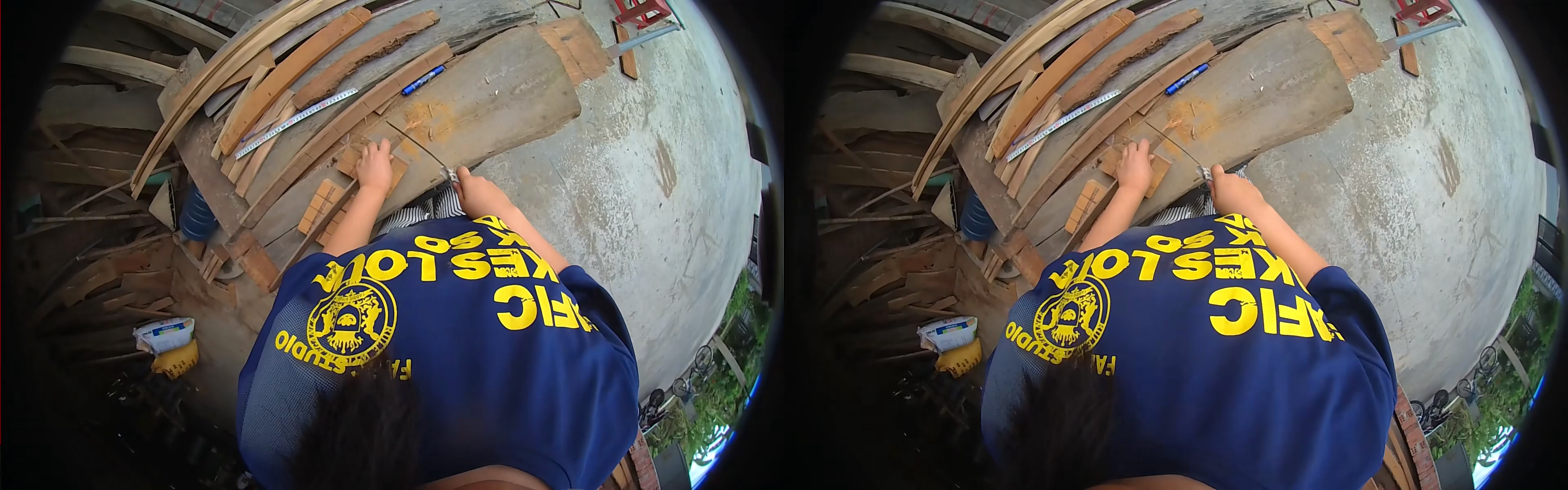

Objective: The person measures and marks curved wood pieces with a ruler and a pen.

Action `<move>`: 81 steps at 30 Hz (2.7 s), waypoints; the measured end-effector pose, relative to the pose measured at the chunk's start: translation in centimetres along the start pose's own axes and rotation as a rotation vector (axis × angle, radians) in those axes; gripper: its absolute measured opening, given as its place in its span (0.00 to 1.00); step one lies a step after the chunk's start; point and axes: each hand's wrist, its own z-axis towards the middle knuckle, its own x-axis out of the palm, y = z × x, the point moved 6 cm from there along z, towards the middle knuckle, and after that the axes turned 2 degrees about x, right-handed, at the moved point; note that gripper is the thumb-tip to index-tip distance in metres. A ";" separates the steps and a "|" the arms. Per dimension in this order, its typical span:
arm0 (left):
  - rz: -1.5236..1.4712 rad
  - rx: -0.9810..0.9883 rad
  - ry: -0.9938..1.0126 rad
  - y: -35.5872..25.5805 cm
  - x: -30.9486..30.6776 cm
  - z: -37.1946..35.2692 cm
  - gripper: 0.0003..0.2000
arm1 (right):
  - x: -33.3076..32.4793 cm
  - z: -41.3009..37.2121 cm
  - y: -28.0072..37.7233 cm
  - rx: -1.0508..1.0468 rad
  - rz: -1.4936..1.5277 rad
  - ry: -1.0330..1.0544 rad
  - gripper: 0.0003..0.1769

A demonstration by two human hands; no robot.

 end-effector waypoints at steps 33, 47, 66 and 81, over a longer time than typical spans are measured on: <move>-0.087 -0.079 0.013 0.6 0.1 0.6 0.11 | 0.2 -0.4 3.7 -0.045 -0.307 -0.052 0.11; 0.120 0.140 -0.059 -0.5 0.2 -0.2 0.09 | -5.2 0.8 2.1 -0.299 -0.842 -0.201 0.10; 0.266 0.336 -0.043 -0.1 1.0 -1.6 0.13 | -22.1 6.3 8.4 -0.224 -0.639 -0.553 0.09; -0.086 0.456 -0.254 -4.8 -11.8 -6.2 0.34 | -1.9 -2.2 -1.8 0.051 0.997 -0.163 0.14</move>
